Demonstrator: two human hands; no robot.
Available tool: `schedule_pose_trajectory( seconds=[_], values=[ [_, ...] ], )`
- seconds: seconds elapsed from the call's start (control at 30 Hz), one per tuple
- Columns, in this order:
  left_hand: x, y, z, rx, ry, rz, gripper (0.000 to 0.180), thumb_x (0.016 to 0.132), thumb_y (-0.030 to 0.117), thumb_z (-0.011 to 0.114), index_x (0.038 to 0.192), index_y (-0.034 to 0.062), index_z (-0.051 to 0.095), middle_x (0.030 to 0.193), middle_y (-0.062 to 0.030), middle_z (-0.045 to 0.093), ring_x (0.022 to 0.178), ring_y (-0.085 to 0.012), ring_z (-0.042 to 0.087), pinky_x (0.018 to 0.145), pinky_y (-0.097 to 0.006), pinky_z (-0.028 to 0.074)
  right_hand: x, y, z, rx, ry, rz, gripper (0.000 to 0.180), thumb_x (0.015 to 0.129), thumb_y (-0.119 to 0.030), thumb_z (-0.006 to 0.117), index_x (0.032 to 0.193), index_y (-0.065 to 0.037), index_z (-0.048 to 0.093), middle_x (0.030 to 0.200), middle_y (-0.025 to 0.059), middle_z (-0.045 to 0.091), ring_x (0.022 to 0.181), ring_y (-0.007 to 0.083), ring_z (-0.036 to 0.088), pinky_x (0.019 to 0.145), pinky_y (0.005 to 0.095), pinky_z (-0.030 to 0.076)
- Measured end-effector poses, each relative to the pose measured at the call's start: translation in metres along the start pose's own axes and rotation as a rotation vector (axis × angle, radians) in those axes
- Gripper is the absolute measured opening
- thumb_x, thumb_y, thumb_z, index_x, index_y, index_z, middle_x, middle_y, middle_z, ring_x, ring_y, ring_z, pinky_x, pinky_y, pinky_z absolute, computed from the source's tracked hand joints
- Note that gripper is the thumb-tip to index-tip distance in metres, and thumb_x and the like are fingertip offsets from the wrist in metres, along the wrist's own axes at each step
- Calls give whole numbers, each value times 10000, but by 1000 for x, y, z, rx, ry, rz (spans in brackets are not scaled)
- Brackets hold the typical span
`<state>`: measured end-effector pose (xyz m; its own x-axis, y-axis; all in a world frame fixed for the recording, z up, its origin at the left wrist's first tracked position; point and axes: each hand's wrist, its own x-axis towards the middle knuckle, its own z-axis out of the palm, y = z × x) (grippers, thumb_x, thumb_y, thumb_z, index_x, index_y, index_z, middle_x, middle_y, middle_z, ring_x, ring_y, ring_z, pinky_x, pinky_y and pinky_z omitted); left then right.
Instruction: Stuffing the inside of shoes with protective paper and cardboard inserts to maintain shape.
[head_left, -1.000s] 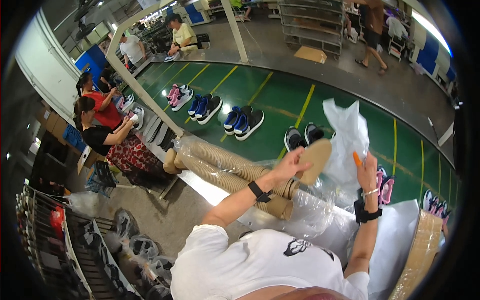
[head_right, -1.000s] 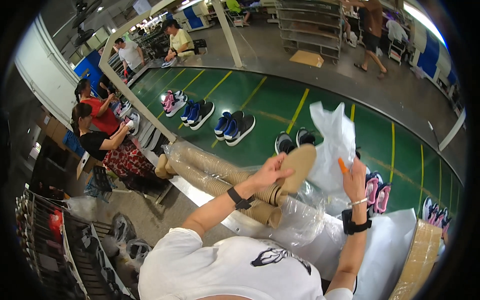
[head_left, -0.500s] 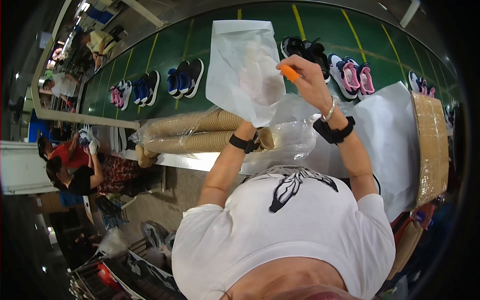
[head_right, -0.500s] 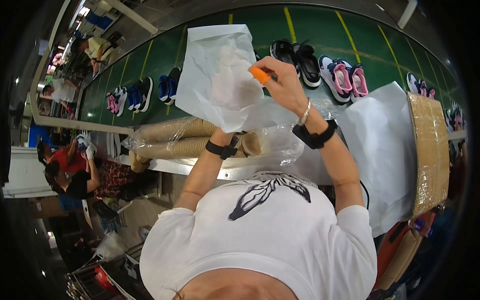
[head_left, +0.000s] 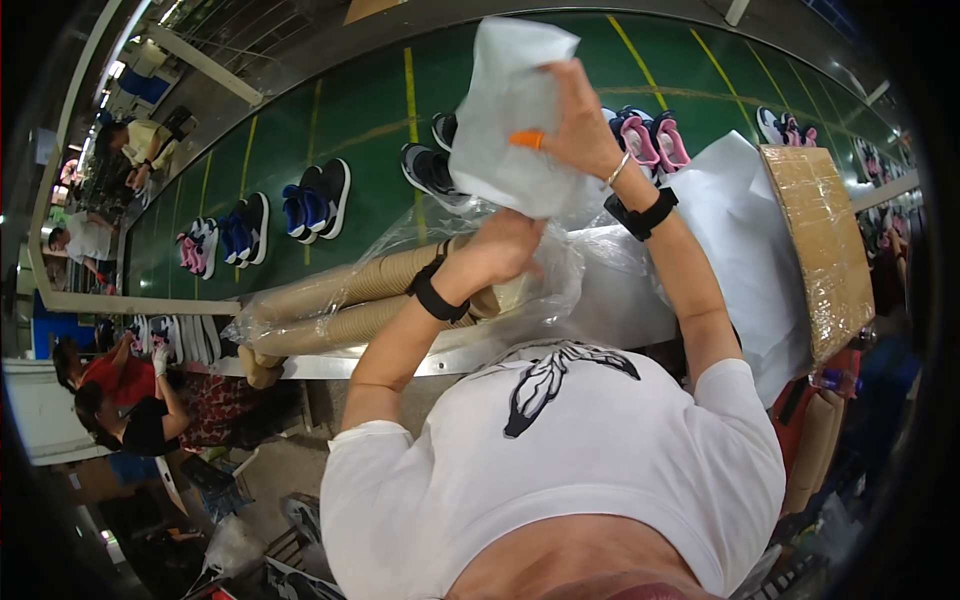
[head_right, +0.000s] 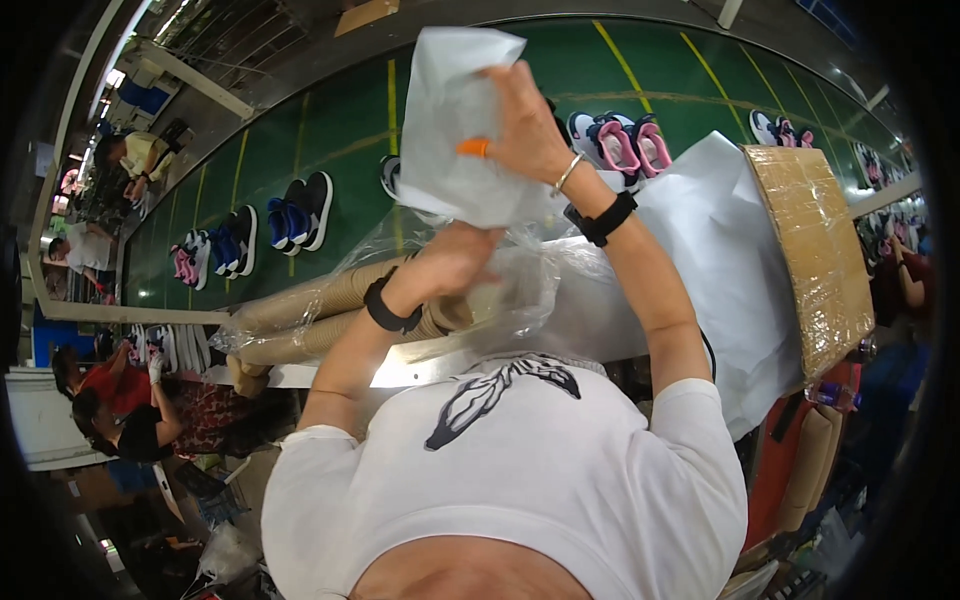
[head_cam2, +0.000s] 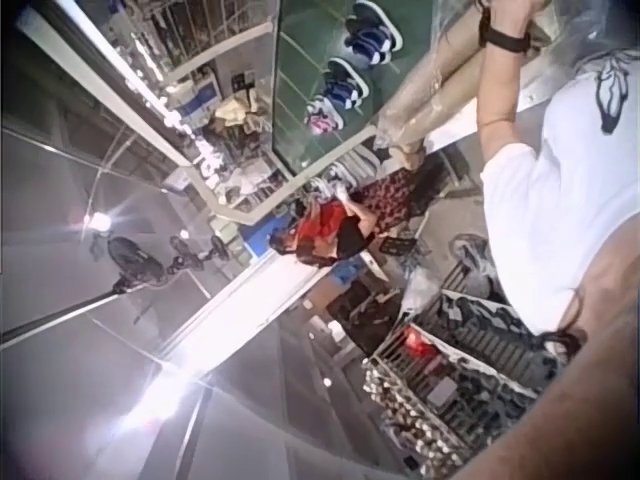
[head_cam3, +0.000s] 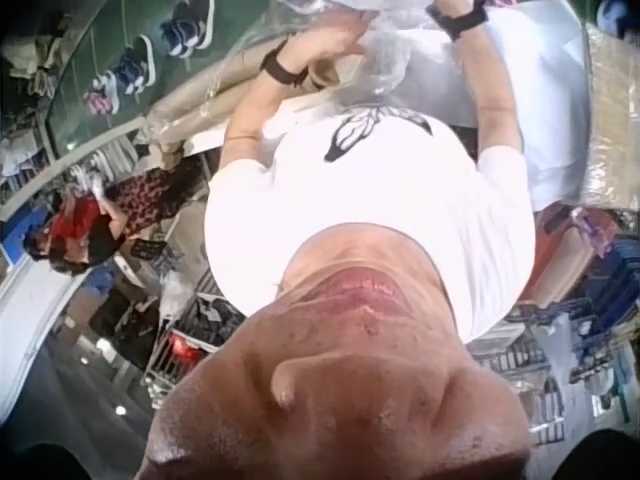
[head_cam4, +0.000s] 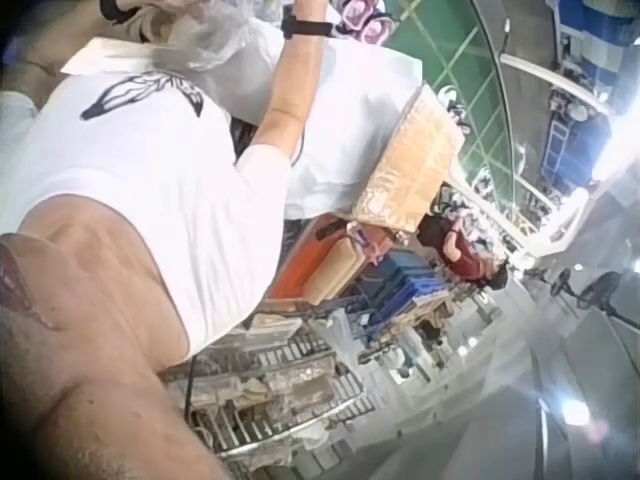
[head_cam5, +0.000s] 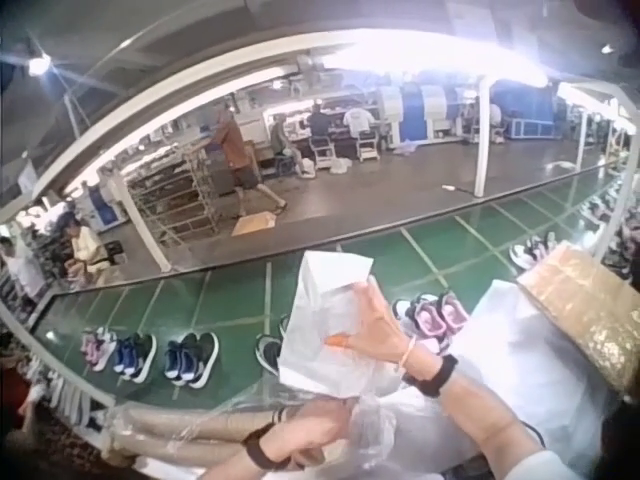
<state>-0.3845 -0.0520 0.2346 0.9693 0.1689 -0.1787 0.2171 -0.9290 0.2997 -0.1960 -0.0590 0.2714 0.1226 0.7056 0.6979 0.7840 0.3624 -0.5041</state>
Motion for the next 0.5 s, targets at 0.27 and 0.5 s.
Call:
schedule_pose_trajectory(
  seconds=[0.27,0.5],
  values=[
    [99,55,64,-2013,212,194,737,919,493,434,1410,6,179,1439,-126,285,1350,-223,240,1085,-389,224,-20,-22,-22,88,362,196,1042,500,-273,898,1302,-42,273,1277,132,352,1154,259,409,970,363,378],
    [112,36,-8,-2346,657,86,364,934,306,474,1164,26,501,1207,-88,529,1157,-200,485,1010,-356,360,-59,-12,-31,-51,643,384,1017,565,-198,875,1333,-31,230,1297,129,278,1190,260,332,1006,360,307]
  ],
)
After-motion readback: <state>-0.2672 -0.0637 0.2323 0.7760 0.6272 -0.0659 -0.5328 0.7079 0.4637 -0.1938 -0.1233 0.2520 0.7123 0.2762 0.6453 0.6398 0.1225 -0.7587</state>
